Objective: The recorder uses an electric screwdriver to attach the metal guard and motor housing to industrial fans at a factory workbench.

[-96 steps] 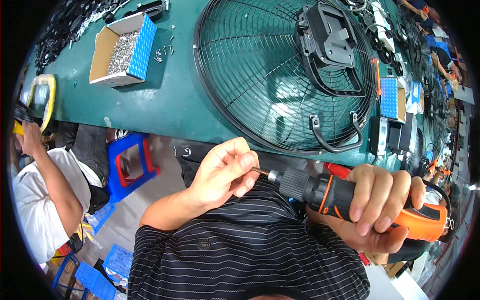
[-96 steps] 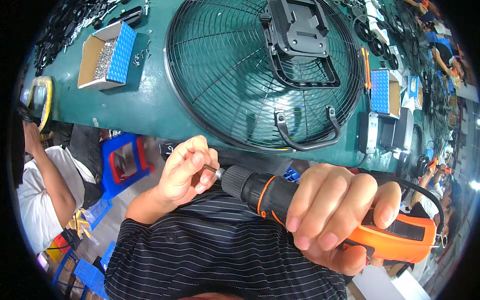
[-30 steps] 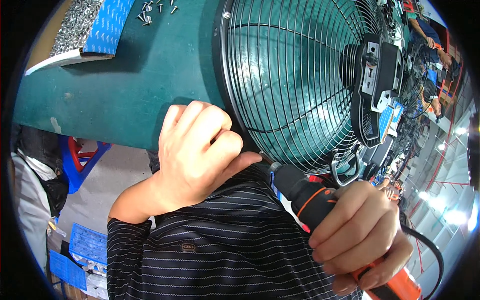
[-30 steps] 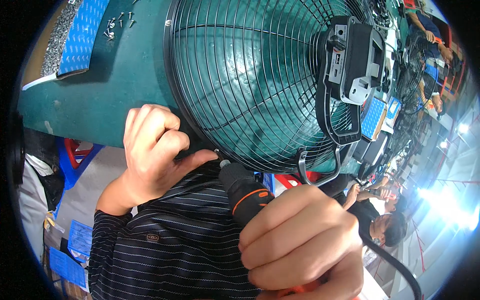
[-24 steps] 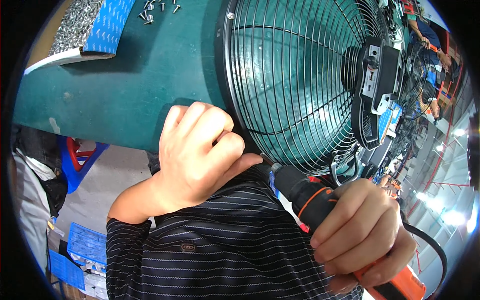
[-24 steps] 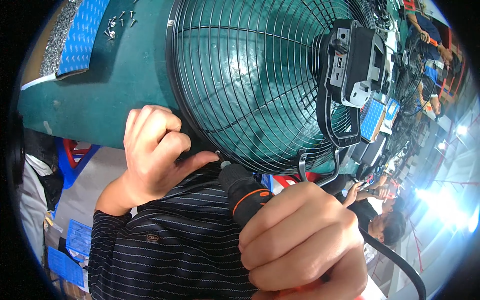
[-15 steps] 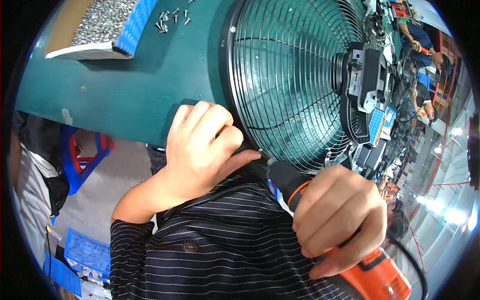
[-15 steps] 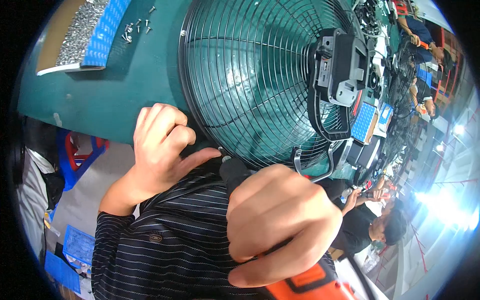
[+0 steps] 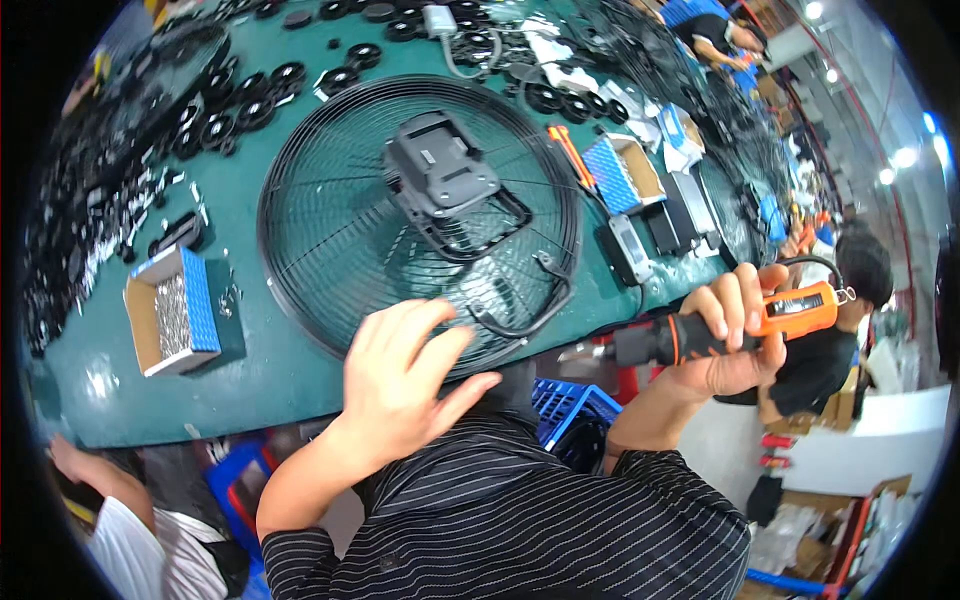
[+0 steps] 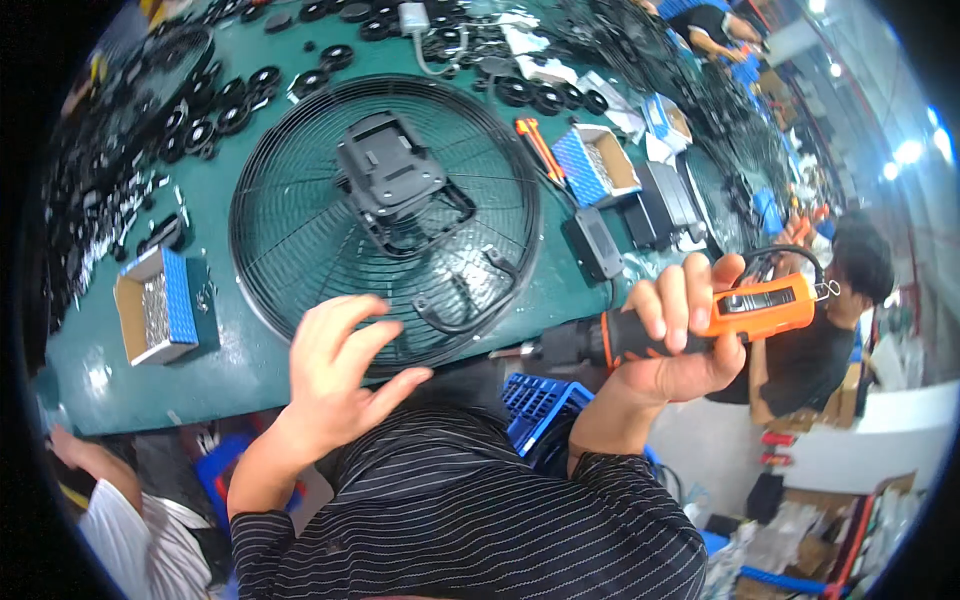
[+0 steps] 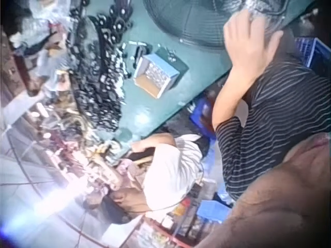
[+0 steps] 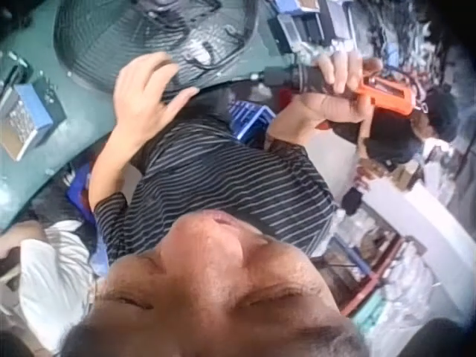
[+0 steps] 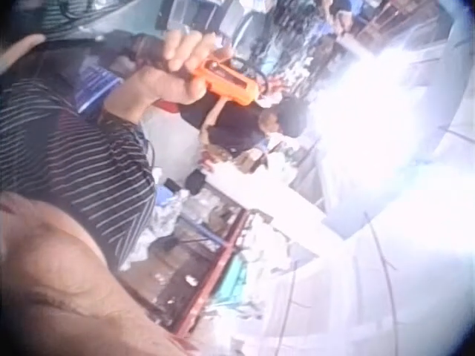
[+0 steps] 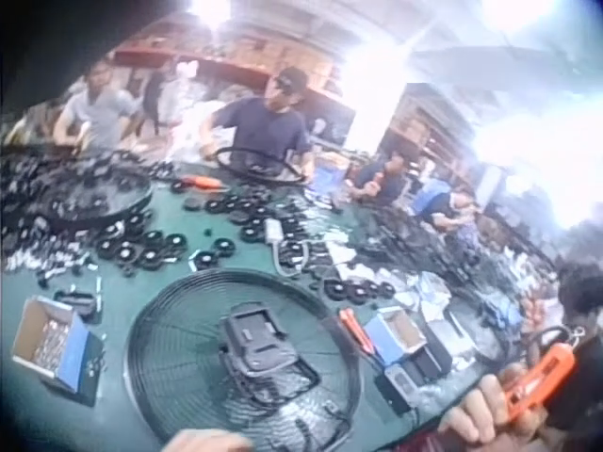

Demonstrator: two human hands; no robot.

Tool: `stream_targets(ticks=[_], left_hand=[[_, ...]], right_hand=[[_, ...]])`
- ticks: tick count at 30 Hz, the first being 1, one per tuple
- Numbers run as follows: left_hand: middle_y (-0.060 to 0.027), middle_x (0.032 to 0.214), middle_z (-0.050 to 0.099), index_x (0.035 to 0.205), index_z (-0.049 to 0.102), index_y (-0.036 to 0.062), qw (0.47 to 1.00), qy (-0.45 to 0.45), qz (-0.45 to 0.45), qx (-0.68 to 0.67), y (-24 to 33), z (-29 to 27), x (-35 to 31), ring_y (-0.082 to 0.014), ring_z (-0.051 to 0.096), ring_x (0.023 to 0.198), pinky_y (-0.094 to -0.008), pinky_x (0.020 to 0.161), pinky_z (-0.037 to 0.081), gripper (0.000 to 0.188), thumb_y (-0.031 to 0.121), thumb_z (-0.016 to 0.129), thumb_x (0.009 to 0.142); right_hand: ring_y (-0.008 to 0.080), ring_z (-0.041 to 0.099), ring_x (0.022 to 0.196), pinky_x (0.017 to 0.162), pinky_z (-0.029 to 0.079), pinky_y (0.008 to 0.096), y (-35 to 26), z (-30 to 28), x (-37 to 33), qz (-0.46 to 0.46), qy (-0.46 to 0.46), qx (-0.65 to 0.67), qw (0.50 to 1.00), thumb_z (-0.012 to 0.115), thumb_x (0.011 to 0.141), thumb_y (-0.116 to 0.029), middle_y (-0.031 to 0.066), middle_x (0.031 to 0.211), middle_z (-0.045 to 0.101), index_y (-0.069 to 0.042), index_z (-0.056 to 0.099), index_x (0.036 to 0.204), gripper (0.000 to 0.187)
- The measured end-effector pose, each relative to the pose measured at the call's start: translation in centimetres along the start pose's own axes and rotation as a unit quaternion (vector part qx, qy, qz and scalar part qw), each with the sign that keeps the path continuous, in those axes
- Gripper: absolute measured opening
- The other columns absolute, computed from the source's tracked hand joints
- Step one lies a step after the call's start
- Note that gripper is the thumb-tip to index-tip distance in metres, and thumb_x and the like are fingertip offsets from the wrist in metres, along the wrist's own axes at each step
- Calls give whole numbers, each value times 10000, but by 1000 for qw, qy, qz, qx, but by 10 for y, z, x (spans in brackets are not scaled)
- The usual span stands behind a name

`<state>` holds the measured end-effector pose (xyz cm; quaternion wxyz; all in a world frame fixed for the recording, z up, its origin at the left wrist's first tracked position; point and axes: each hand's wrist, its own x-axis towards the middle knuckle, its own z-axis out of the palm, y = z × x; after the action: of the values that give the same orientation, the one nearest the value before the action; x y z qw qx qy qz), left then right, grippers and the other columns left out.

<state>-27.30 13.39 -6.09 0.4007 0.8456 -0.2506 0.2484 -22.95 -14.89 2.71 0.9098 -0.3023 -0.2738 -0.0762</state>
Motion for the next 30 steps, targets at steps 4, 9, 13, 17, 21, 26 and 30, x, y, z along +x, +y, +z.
stream_targets(ticks=[4, 9, 13, 17, 21, 26, 30], left_hand=[[-144, 1064, 627, 1162, 596, 13, 988, -141, 4, -58, 19, 42, 48, -319, 599, 915, -392, 754, 478, 488, 216, 780, 758], [-82, 798, 645, 1124, 613, 45, 937, -264, -189, -127, 17, 36, 89, -167, 591, 632, -285, 576, 444, 212, 45, 585, 914], [71, 771, 506, 1124, 627, 59, 918, -173, -264, -240, 31, -1, 149, -31, 477, 644, -183, 556, 357, 198, 145, 545, 966], [15, 880, 505, 1139, 627, -2, 921, -103, -225, -300, 31, -58, 223, -41, 441, 746, -168, 563, 294, 271, 202, 530, 989], [-1, 834, 487, 1132, 619, -5, 916, -105, -262, -284, 20, -74, 256, -60, 392, 682, -196, 572, 311, 378, 337, 540, 991], [2, 867, 553, 1050, 644, 17, 911, -104, -290, -275, 23, -80, 260, -61, 508, 788, -205, 573, 336, 487, 484, 641, 912], [3, 755, 544, 987, 668, -10, 911, -147, -290, -255, 28, -69, 268, -44, 484, 708, -204, 556, 340, 497, 480, 651, 905]], right_hand=[[136, 452, 731, 703, 402, 302, -47, -34, -32, -61, 124, -74, 988, 586, 907, -163, 49, 854, 437, 30, 450, 1309, 467], [140, 426, 735, 712, 406, 298, -65, -68, -72, -29, 233, -130, 963, 543, 951, -181, 52, 860, 424, 27, 457, 1279, 397], [150, 461, 753, 729, 418, 319, -59, -97, -96, 25, 267, -137, 954, 534, 951, -196, 51, 863, 455, -18, 465, 1265, 368], [141, 486, 735, 708, 432, 312, -44, -118, -103, 77, 247, -88, 962, 545, 939, -184, 35, 841, 471, -55, 488, 1206, 302], [150, 487, 723, 709, 460, 316, -31, -118, -101, 95, 264, -85, 956, 544, 951, -168, 43, 844, 480, -46, 492, 1187, 271], [152, 506, 720, 703, 461, 324, -19, -119, -90, 102, 256, -77, 958, 566, 931, -162, 48, 843, 500, -51, 508, 1156, 258], [144, 509, 715, 703, 455, 328, -17, -125, -82, 104, 256, -77, 958, 556, 934, -155, 47, 847, 507, -57, 496, 1162, 255]])
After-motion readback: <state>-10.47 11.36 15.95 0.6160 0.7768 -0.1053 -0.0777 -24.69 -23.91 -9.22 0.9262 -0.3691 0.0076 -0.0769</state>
